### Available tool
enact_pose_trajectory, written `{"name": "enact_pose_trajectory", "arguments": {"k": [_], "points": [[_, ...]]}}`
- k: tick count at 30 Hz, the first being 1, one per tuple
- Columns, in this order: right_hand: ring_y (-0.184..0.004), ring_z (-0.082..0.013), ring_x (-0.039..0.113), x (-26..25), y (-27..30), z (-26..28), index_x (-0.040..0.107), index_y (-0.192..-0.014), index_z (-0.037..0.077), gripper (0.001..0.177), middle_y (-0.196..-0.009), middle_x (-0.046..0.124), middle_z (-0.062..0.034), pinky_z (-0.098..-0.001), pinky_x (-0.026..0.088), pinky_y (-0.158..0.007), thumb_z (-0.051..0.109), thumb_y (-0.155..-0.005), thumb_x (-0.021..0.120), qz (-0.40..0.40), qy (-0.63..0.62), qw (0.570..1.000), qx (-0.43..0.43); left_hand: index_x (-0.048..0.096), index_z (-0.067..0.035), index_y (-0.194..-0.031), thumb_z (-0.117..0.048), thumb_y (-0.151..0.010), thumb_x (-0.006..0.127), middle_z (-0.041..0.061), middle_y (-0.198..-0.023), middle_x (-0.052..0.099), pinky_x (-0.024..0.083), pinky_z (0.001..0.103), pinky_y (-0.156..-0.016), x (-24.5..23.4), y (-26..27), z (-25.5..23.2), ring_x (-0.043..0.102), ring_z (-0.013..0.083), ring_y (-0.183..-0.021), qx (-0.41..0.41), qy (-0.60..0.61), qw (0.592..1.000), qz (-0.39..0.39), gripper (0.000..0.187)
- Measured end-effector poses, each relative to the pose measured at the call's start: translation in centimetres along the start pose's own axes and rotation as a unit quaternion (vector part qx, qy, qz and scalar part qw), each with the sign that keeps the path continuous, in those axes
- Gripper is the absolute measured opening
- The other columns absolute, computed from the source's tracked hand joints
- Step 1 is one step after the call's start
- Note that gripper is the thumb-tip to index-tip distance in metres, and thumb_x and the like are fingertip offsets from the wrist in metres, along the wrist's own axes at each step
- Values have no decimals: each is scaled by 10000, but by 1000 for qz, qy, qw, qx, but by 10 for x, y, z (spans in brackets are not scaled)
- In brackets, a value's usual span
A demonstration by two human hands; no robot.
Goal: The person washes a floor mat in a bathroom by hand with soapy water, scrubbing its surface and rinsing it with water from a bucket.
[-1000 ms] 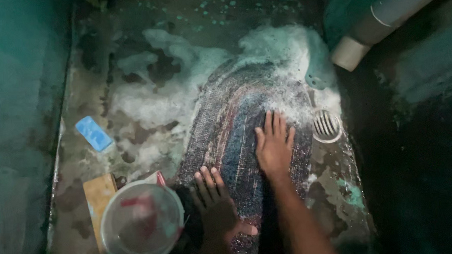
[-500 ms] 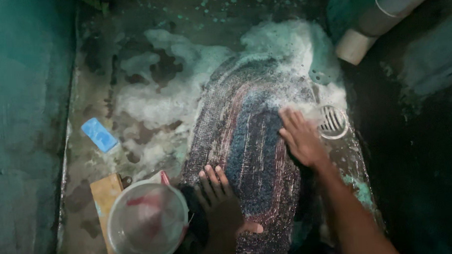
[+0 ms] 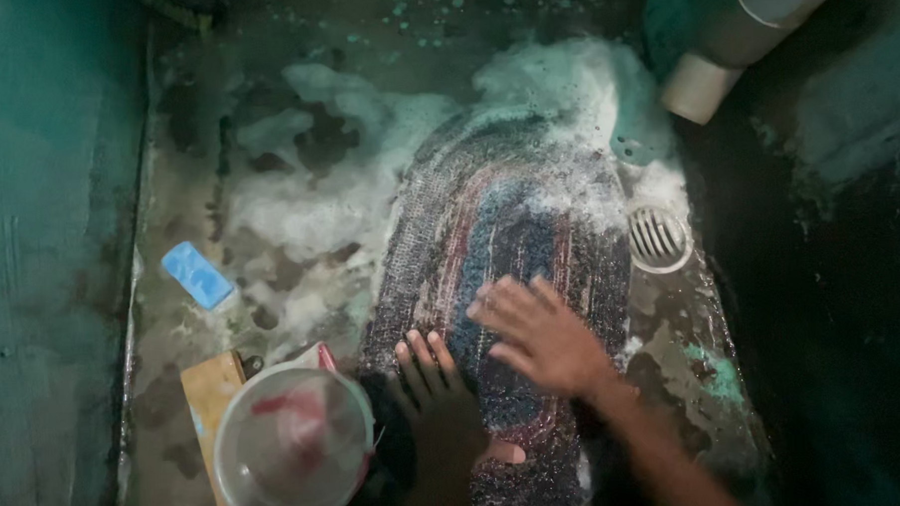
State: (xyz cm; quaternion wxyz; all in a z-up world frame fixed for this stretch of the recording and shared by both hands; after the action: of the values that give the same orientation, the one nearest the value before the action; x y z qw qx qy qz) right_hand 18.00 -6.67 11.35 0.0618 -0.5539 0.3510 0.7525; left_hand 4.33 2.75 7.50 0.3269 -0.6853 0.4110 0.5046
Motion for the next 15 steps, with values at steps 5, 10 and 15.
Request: {"name": "enact_pose_trajectory", "arguments": {"k": [5,10,15], "points": [[-1587,-329,50,-5,-7,-75,107,-1648,162,700,-1734,85,-122,-529,-25,-1252,539,-1074,242,-288,-130,930,190,188,92,-1556,-576,-819,635,324,-1633,184,110,658,-1201,-24,-1,-7,164,479,-1530,5,-124,992,-37,1090],[-1567,-376,36,13,-14,10,118,-1645,69,753,-1690,47,-234,-553,24,-1245,555,-1088,259,-344,-17,936,76,38,121,-1556,-916,-433,732,358,-1644,8,32,669,-1192,-19,-2,-5,-10,510,-1538,-26,-37,975,219,1679],[-1581,-277,30,22,-5,17,116,-1631,268,654,-1725,46,-90,-538,-4,-1259,501,-1048,300,-31,5,996,-80,45,105,-1568,-984,-219,699,379,-1662,3,16,701,-1155,-8,-2,0,-26,534,-1501,-9,6,985,173,1853]]}}
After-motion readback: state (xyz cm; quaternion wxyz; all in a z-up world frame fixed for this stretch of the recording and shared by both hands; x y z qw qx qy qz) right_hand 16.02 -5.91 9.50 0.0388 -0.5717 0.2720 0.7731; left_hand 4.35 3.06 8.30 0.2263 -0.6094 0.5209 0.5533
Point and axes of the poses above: each hand's wrist, its own y-axis away from the middle knuckle, its own x-axis out of the palm, z = x × y, the point moved 6 cm from there along -y, towards the middle knuckle
